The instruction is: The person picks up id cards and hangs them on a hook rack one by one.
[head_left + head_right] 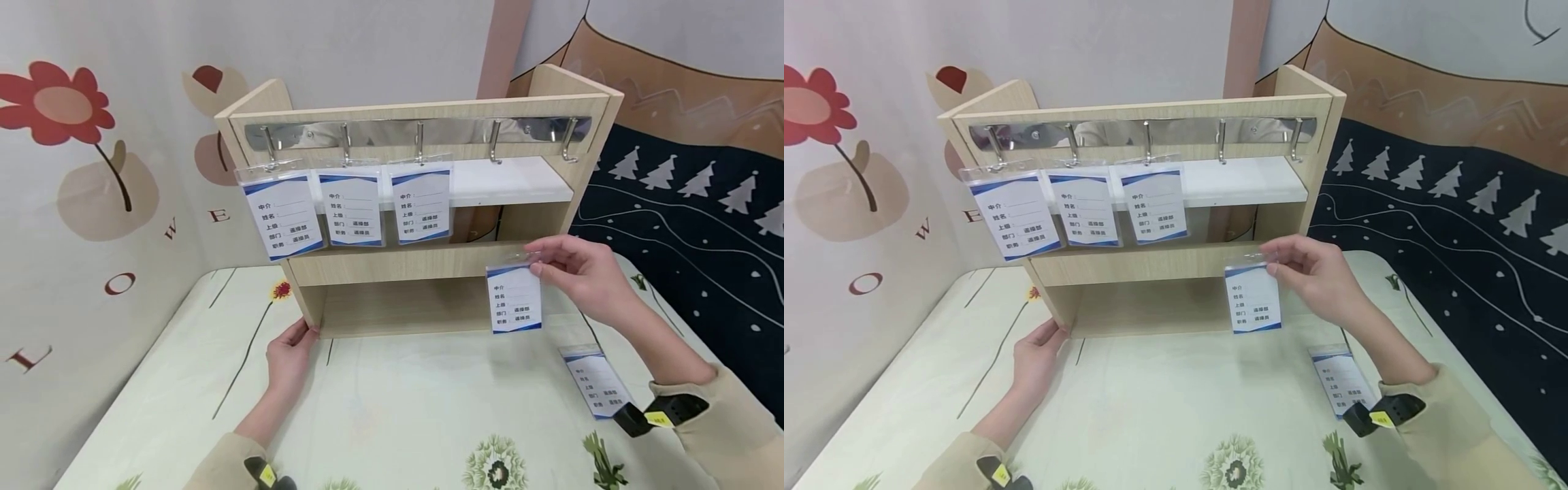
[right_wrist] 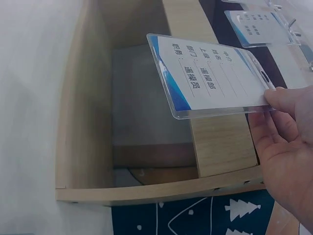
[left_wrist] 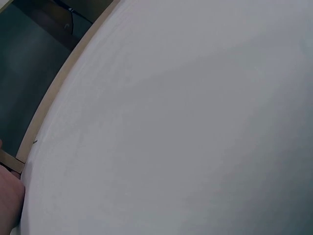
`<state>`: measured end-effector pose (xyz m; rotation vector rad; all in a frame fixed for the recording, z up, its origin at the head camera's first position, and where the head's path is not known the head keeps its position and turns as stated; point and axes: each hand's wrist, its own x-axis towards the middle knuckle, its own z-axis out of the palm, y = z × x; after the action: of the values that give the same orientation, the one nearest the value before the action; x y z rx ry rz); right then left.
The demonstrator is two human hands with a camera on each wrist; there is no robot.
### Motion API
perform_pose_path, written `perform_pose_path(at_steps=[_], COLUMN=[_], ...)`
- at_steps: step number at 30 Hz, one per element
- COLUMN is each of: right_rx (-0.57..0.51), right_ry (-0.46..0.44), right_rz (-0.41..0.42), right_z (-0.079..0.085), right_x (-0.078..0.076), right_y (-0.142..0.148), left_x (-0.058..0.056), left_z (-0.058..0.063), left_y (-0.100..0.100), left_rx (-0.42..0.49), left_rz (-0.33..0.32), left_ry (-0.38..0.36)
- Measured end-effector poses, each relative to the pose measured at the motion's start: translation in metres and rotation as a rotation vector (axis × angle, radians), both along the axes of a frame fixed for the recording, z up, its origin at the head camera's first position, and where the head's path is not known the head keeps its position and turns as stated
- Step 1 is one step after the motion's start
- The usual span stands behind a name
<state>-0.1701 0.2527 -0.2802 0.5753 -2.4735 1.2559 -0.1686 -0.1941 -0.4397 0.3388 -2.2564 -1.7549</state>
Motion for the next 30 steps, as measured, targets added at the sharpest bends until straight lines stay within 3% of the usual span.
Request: perform_pose_path(at_steps=[6, 17, 23, 30], right_rx=[-0.035, -0.118, -0.159, -0.168], right_ry=[0.051, 0.169, 0.176, 0.172], right_rz=[-0.034, -0.012, 0.030, 0.019], right_z=[0.003, 0.018, 0.027, 0.037], right_x=[-0.002, -0.009, -0.013, -0.013], right_y=[-0.003, -0.009, -0.016, -0.017], left_x=[-0.001, -0.001, 0.000, 0.000], left_z=[-0.001, -0.001, -0.001, 0.001], left_y=[0.000, 0.000, -0.001, 0.000], left_rx=[0.003, 0.004, -0.002, 0.010], left_rz=[-0.002, 0.000, 0.015, -0.001], left_ry=[0.001, 0.001, -0.012, -0.017])
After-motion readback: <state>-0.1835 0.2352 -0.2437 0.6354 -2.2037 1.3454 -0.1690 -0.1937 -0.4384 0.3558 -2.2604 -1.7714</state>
